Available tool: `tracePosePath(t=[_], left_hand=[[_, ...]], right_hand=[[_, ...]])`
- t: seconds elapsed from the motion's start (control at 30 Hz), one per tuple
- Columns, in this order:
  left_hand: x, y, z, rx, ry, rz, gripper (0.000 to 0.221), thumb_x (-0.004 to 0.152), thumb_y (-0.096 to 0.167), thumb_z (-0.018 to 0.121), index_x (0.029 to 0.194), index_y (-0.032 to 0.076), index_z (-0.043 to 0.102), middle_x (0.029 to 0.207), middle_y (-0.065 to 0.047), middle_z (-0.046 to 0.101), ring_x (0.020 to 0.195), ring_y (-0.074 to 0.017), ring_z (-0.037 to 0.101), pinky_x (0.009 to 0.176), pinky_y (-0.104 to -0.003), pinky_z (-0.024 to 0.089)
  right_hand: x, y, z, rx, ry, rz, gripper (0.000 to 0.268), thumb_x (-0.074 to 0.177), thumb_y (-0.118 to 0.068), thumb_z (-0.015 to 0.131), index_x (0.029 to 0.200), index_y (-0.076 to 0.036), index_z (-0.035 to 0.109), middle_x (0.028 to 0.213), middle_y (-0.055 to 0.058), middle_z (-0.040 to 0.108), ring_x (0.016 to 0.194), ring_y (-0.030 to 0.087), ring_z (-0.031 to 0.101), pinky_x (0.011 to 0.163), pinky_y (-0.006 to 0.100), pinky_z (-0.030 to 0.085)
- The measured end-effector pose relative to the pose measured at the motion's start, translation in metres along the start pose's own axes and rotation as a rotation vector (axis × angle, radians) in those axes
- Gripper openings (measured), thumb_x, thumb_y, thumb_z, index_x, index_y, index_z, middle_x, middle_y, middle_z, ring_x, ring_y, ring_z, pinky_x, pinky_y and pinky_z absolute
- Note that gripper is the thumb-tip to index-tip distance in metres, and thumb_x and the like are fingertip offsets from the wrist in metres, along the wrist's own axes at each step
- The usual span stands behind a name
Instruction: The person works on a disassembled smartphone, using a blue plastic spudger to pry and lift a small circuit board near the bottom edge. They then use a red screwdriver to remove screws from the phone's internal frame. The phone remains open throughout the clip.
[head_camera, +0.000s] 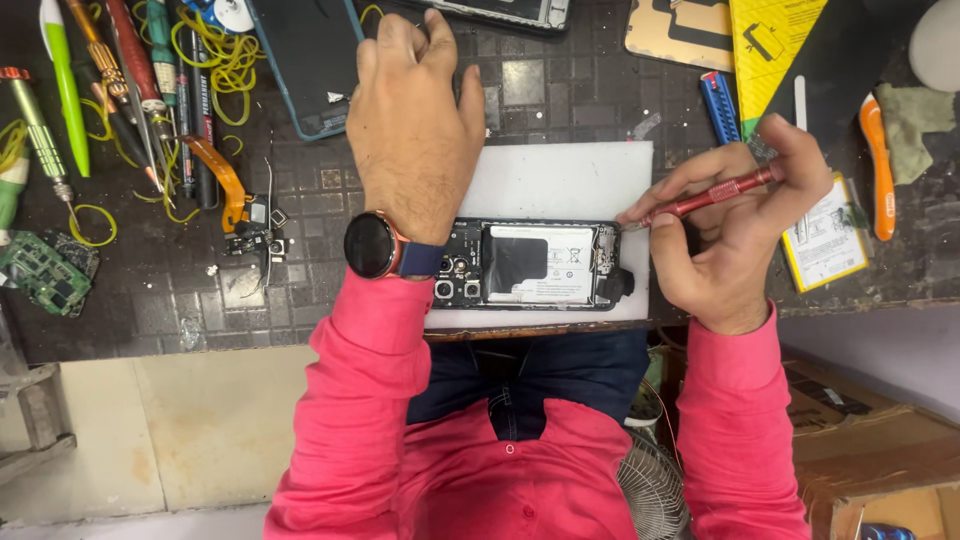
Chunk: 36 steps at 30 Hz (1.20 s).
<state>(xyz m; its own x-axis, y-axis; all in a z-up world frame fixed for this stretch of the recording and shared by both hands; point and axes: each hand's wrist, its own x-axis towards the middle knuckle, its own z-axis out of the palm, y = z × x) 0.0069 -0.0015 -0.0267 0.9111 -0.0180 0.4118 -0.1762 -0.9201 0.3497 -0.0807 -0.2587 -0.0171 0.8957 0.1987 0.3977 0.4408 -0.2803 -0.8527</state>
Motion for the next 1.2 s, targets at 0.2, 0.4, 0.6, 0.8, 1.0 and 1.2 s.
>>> tracePosePath(t=[0.2,0.4,0.6,0.8,1.0,1.2], left_hand=[[-0.001,0.003,-0.005,-0.066,0.008,0.015,0.036,0.094,0.019,0.077,0.128,0.008,0.073,0.111,-0.008,0.054,0.102,-0.0271,0.055,0.080,-0.041,0.052],[-0.001,0.003,-0.005,-0.079,0.054,0.061,0.028,0.092,0.018,0.079,0.120,0.012,0.076,0.119,-0.006,0.056,0.107,-0.0279,0.053,0.087,-0.043,0.047],[-0.003,0.000,-0.002,-0.107,0.056,0.055,0.017,0.092,0.019,0.080,0.109,0.016,0.080,0.110,-0.001,0.062,0.104,-0.0269,0.055,0.086,-0.042,0.047],[0.010,0.014,-0.021,-0.071,-0.013,-0.034,0.010,0.091,0.026,0.079,0.092,0.015,0.080,0.100,-0.003,0.068,0.095,-0.0279,0.059,0.080,-0.043,0.046],[0.011,0.020,-0.016,-0.064,-0.028,-0.041,0.012,0.091,0.023,0.073,0.090,0.011,0.075,0.097,-0.005,0.066,0.097,-0.0292,0.061,0.082,-0.043,0.047],[0.009,0.014,0.000,-0.017,-0.045,-0.009,0.013,0.094,0.022,0.070,0.093,0.009,0.070,0.098,-0.008,0.063,0.096,-0.0300,0.061,0.082,-0.044,0.048]], right_hand=[[0.000,-0.001,-0.001,0.020,0.003,0.019,0.075,0.102,0.019,0.047,0.152,-0.023,0.011,0.107,0.018,0.053,0.085,0.027,0.069,0.089,0.042,0.067],[0.000,-0.003,0.000,0.030,-0.005,0.022,0.074,0.102,0.019,0.047,0.151,-0.022,0.011,0.107,0.019,0.054,0.086,0.028,0.069,0.090,0.042,0.067],[-0.001,0.004,-0.003,0.027,-0.003,0.021,0.074,0.101,0.020,0.048,0.151,-0.022,0.012,0.104,0.018,0.055,0.085,0.028,0.069,0.089,0.042,0.067],[0.006,-0.014,0.002,0.036,0.016,0.028,0.073,0.099,0.018,0.051,0.150,-0.018,0.014,0.102,0.016,0.057,0.085,0.026,0.071,0.084,0.040,0.066],[0.010,-0.011,0.005,0.038,0.060,0.015,0.075,0.091,0.018,0.052,0.149,-0.013,0.016,0.103,0.017,0.056,0.082,0.026,0.071,0.080,0.039,0.064],[0.004,-0.001,0.000,0.010,0.050,0.019,0.075,0.093,0.019,0.052,0.150,-0.013,0.015,0.100,0.017,0.056,0.084,0.025,0.070,0.084,0.039,0.065]])
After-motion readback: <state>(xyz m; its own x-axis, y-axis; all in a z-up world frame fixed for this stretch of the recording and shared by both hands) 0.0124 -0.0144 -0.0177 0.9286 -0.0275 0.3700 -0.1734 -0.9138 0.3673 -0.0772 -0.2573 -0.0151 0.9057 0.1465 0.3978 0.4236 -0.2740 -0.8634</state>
